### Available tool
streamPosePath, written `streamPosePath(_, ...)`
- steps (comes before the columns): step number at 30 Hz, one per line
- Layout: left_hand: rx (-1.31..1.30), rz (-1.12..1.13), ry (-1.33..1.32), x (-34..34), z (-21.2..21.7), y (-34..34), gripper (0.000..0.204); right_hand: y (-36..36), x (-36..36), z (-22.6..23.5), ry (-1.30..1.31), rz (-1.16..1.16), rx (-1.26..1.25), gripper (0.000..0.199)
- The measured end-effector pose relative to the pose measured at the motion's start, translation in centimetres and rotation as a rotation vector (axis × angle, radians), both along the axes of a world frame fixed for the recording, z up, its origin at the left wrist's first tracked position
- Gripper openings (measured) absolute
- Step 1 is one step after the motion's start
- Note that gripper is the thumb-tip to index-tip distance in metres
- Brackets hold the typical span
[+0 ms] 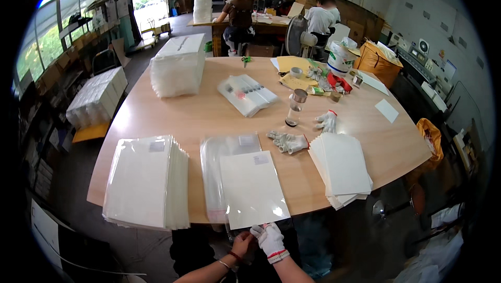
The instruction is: The person repeatedly picks up white paper sheets from a stack, places them into clear plastic bags, and sets the filled bags aside on the table. The process is continuous and repetitive throughout the clip.
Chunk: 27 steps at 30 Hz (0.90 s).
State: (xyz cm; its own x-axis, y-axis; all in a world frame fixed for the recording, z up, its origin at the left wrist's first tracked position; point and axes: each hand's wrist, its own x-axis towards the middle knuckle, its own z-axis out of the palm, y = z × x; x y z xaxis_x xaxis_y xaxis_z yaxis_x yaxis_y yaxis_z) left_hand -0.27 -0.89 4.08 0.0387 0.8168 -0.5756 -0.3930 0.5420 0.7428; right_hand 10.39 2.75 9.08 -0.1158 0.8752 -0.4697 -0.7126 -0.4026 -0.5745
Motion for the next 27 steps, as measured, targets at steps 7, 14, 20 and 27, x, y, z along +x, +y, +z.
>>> streamPosePath(7, 0.049, 0.220, -0.094, -5.8, -1.7, -2.0, 0.036, -2.0, 3.8, -0.2, -0.187, 0.442, -0.037, 0.015)
streamPosePath(14, 0.058, 0.022, -0.210, -7.5, 0.2, -1.7, 0.031, -1.1, -4.2, 4.5, -1.491, 0.529, 0.946, 0.012)
streamPosePath(20, 0.102, 0.233, 0.126, -6.7, -2.2, -1.6, 0.030, -0.5, -7.0, 2.6, -1.565, 0.762, 1.081, 0.011)
streamPosePath(27, 0.059, 0.093, 0.097, -8.5, 1.1, -1.0, 0.048, 4.7, 20.2, 8.6, 0.337, -0.808, 0.436, 0.015)
